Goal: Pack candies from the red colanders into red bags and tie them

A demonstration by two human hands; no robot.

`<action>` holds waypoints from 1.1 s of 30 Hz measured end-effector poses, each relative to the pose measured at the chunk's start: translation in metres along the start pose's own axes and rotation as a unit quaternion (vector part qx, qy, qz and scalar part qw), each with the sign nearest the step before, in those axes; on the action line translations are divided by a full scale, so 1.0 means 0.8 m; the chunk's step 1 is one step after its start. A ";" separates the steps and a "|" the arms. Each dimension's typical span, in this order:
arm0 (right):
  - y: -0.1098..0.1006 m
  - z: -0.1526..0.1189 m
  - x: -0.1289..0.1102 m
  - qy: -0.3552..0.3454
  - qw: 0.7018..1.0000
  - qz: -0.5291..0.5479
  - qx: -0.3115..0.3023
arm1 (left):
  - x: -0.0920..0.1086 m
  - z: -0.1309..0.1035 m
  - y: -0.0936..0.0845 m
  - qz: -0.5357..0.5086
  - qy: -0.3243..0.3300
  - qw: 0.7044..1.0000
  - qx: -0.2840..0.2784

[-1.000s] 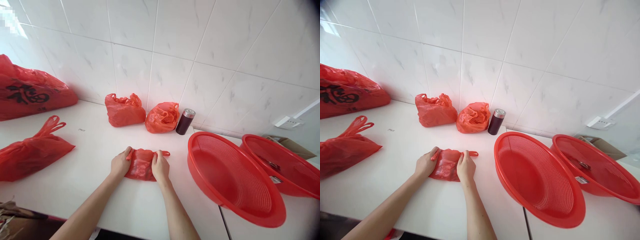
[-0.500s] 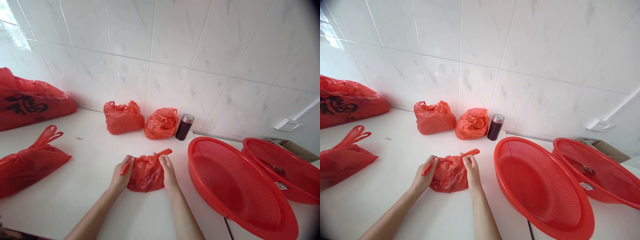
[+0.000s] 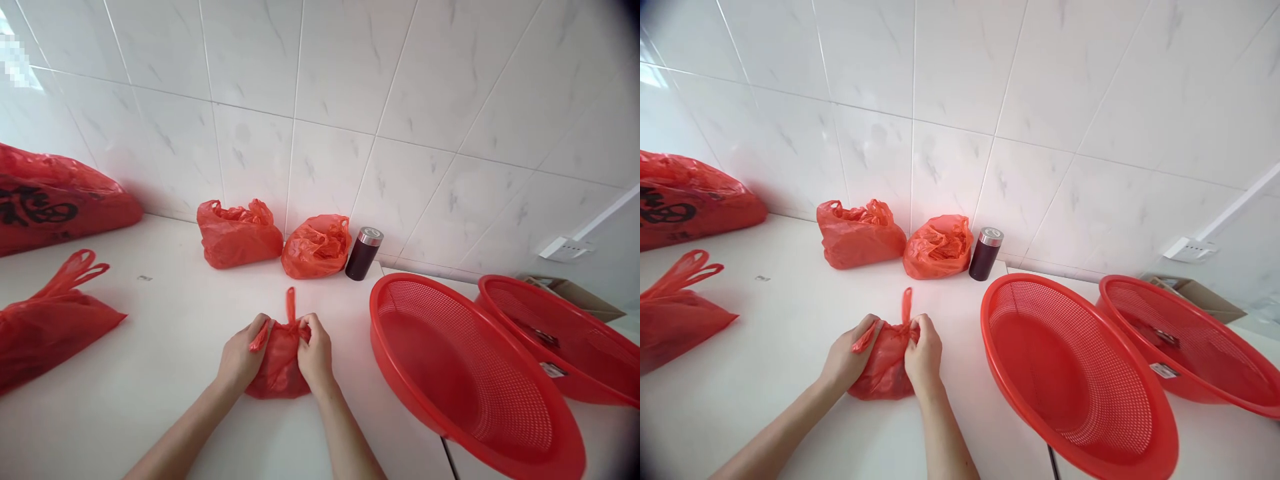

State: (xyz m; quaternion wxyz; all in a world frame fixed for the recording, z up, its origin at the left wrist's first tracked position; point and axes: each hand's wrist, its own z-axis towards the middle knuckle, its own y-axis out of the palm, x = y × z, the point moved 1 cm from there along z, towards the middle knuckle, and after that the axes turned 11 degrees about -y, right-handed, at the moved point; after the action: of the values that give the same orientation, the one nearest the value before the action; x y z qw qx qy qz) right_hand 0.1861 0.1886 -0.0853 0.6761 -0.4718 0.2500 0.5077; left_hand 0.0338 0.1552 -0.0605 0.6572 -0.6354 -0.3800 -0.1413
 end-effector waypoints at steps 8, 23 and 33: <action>0.000 0.004 0.008 0.030 0.990 -0.134 -0.035 | -0.012 0.022 0.015 0.110 0.023 0.994 -0.007; -0.018 0.006 -0.007 0.008 0.965 -0.220 -0.139 | -0.039 0.002 -0.013 0.133 -0.014 0.991 0.027; -0.022 0.008 -0.008 0.005 0.965 -0.224 -0.137 | -0.052 -0.018 -0.045 -0.012 -0.091 0.996 0.001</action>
State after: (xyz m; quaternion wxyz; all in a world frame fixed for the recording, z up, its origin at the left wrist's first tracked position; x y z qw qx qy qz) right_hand 0.1993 0.1908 -0.0704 0.7004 -0.6064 0.0695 0.3698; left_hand -0.0134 0.1237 -0.0607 0.6188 -0.6404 -0.4458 -0.0901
